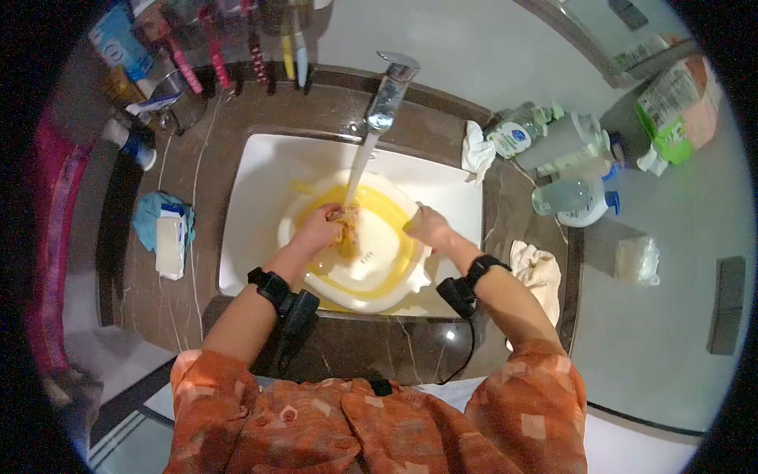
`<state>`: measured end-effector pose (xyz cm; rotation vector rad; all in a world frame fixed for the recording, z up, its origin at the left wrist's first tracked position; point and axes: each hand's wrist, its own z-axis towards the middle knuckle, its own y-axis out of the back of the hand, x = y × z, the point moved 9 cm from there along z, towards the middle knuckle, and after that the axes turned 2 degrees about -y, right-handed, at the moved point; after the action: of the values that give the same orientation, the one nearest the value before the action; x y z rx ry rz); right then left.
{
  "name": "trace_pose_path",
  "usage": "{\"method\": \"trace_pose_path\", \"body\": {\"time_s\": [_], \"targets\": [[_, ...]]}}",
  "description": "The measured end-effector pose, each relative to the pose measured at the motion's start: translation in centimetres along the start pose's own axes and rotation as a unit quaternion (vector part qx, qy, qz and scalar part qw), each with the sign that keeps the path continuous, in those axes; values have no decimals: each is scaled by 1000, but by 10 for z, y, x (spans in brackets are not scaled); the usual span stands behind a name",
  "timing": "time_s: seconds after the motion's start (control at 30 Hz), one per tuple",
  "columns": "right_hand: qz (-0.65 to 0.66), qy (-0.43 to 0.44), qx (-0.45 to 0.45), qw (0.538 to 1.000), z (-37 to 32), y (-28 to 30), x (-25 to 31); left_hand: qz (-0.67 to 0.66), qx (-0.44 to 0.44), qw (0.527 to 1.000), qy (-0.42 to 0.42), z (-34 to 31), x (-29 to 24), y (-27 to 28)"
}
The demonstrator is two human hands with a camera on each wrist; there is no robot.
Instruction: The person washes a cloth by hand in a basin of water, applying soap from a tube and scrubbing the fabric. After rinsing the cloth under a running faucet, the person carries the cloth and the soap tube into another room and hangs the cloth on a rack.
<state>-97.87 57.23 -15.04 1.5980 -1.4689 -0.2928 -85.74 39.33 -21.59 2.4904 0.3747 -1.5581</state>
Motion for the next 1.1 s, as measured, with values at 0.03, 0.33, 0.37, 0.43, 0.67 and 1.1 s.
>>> {"method": "trace_pose_path", "body": {"time_s": [0.03, 0.33, 0.37, 0.43, 0.67, 1.1], "targets": [[6, -5, -4, 1000, 1, -4, -1, 34, 2, 999, 5, -6, -6, 2], [89, 73, -108, 987, 29, 23, 9, 90, 21, 995, 41, -19, -20, 6], [52, 88, -109, 989, 36, 26, 8, 85, 20, 995, 54, -22, -22, 7], [53, 45, -119, 991, 45, 46, -6, 91, 23, 995, 41, -19, -18, 10], [36, 105, -330, 937, 34, 122, -20, 26, 4, 998, 60, -40, -40, 9], [149, 195, 89, 965, 52, -73, 69, -194, -58, 979, 28, -32, -34, 28]]}}
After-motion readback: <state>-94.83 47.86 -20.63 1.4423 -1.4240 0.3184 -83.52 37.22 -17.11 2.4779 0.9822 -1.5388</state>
